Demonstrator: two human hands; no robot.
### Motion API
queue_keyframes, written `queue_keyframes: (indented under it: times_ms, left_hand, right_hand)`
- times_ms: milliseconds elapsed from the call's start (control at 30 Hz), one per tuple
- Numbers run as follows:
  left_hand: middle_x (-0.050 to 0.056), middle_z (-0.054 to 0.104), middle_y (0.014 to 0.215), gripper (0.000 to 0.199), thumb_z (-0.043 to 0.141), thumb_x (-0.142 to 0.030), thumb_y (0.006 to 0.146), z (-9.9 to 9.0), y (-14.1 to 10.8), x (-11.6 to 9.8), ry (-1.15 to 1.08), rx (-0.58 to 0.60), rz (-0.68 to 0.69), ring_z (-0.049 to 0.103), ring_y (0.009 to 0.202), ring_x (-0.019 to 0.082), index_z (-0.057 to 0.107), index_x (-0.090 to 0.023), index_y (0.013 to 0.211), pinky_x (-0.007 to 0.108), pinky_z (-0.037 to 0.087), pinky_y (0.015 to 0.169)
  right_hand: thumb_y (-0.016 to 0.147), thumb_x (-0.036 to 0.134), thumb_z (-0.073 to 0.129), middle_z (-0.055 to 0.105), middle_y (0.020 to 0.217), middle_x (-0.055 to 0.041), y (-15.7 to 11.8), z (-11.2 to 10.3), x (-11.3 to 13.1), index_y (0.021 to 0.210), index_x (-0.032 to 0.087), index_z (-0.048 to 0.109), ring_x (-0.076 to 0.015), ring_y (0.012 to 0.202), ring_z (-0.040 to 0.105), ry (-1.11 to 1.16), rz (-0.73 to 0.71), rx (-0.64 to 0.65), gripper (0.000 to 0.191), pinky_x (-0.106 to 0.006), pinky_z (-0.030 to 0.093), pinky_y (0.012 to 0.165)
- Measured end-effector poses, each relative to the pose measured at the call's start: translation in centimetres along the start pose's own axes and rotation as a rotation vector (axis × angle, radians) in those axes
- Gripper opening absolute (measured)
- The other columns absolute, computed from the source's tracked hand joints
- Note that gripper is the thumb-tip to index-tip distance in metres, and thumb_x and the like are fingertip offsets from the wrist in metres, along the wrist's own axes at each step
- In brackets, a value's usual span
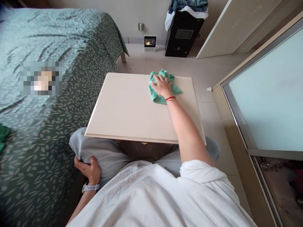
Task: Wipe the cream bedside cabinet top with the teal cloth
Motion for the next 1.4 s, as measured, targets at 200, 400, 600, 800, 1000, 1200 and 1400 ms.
queue_keyframes:
  times_ms: [200, 400, 600, 800, 1000, 1200, 1400]
  left_hand:
    - [0.044, 0.047, 0.172, 0.110, 0.069, -0.057, 0.088, -0.1, 0.2, -0.4, 0.023, 0.002, 0.026, 0.044, 0.169, 0.054, 0.044, 0.007, 0.173, 0.075, 0.031, 0.147]
    - [0.043, 0.049, 0.171, 0.109, 0.068, -0.057, 0.086, 0.0, 0.2, -0.4, 0.018, 0.004, 0.025, 0.046, 0.168, 0.054, 0.045, 0.007, 0.172, 0.077, 0.032, 0.146]
    - [0.037, 0.050, 0.173, 0.104, 0.071, -0.056, 0.086, 0.3, 0.1, -0.1, -0.005, -0.001, 0.006, 0.044, 0.171, 0.051, 0.045, -0.004, 0.173, 0.073, 0.032, 0.147]
    - [0.038, 0.048, 0.172, 0.101, 0.070, -0.054, 0.088, 0.2, 0.0, -0.2, -0.009, 0.016, 0.015, 0.043, 0.170, 0.052, 0.044, -0.004, 0.172, 0.076, 0.032, 0.146]
    - [0.043, 0.048, 0.171, 0.106, 0.068, -0.057, 0.090, 0.0, -0.1, -0.8, 0.016, 0.033, 0.014, 0.043, 0.170, 0.055, 0.042, 0.005, 0.172, 0.077, 0.033, 0.145]
    - [0.043, 0.049, 0.168, 0.108, 0.068, -0.058, 0.091, -0.1, -0.2, -0.7, 0.019, 0.021, 0.007, 0.044, 0.169, 0.055, 0.042, 0.009, 0.172, 0.073, 0.032, 0.147]
    - [0.039, 0.051, 0.169, 0.106, 0.070, -0.056, 0.089, 0.2, -0.2, 0.1, 0.012, 0.000, 0.019, 0.046, 0.169, 0.051, 0.044, 0.004, 0.172, 0.070, 0.032, 0.148]
  right_hand:
    - [0.124, 0.044, 0.037, 0.042, 0.202, -0.0207, -4.1, -1.8, -9.5, 0.195, 0.026, 0.047, -0.0532, 0.183, 0.038, -0.065, 0.302, -0.084, 0.074, -0.090, 0.038, 0.140]
    - [0.122, 0.041, 0.041, 0.045, 0.195, -0.0341, -7.5, -0.4, -8.6, 0.188, 0.016, 0.057, -0.0618, 0.179, 0.039, 0.026, 0.548, -0.250, 0.073, -0.097, 0.037, 0.134]
    - [0.117, 0.044, 0.049, 0.053, 0.187, -0.0383, -6.2, 2.0, -3.1, 0.183, 0.013, 0.061, -0.0659, 0.176, 0.042, -0.018, 0.494, -0.304, 0.074, -0.106, 0.034, 0.127]
    - [0.116, 0.050, 0.056, 0.047, 0.193, -0.0368, -4.4, 5.2, 7.9, 0.186, 0.011, 0.058, -0.0684, 0.178, 0.036, 0.078, 0.187, -0.205, 0.080, -0.108, 0.030, 0.127]
    - [0.121, 0.054, 0.057, 0.037, 0.204, -0.0230, -5.2, 7.1, 20.8, 0.196, 0.014, 0.044, -0.0593, 0.186, 0.028, 0.049, -0.239, 0.049, 0.086, -0.093, 0.029, 0.141]
    - [0.120, 0.060, 0.055, 0.039, 0.206, -0.0094, -7.6, 8.2, 25.8, 0.191, 0.026, 0.057, -0.0550, 0.185, 0.031, 0.002, -0.631, 0.156, 0.078, -0.082, 0.028, 0.146]
    - [0.123, 0.048, 0.054, 0.040, 0.205, -0.0099, -9.6, 7.8, 23.7, 0.190, 0.028, 0.060, -0.0522, 0.186, 0.035, 0.013, -0.737, 0.202, 0.070, -0.079, 0.028, 0.147]
Point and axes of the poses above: each hand's wrist, its own y-axis towards the middle knuckle, its own z-axis out of the palm, x = y × z, the point moved 1 cm from there along y, towards the middle knuckle
